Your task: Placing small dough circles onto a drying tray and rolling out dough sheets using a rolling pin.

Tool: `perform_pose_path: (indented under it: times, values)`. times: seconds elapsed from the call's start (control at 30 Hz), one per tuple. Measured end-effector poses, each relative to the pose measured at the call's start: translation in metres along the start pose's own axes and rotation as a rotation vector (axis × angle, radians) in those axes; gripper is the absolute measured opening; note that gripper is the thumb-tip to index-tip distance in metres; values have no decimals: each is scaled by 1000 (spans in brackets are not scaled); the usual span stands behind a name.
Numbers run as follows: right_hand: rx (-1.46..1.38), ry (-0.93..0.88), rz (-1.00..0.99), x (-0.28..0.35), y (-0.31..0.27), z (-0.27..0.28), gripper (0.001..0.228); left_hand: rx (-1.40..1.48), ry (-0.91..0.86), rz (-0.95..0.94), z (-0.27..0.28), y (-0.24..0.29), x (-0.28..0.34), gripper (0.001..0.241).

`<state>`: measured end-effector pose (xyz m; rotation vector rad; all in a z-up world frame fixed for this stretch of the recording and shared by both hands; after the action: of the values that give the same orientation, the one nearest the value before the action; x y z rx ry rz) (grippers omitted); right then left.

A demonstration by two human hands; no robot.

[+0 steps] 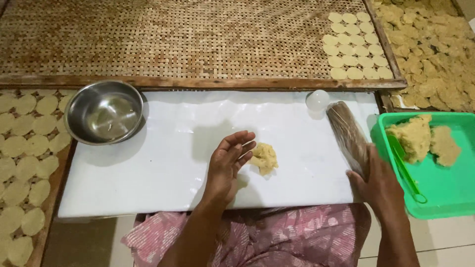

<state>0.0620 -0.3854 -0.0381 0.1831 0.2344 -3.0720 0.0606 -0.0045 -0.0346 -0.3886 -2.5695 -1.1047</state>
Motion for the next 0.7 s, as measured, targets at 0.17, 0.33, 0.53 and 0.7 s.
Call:
perform_pose_path:
  times: [0.17,0.33,0.53,0.7]
  values:
    - [28,-81,-122,12,13,4,89,-79,98,-50,0,7,2,32]
    - [-118,51,25,13,-45,55,80,-538,164,-556,-14,37,30,29]
    - [-206,29,680,-32,-110,9,71,-1020,215,-1312,-65,60,52,31]
    - [-188,-265,912,-63,-152,-18,76,-1753,479,-1149,-31,31,-20,49]
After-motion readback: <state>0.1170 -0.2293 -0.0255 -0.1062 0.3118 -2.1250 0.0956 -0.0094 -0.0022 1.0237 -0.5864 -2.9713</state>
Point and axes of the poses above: each hand's wrist, its own x-axis away from the middle knuckle, its own z-axis out of the back of the hand, y = z × x, the point moved 5 cm from there along -x, towards the middle knuckle, and after that the axes turned 8 degrees about z, right-handed, at the moved point
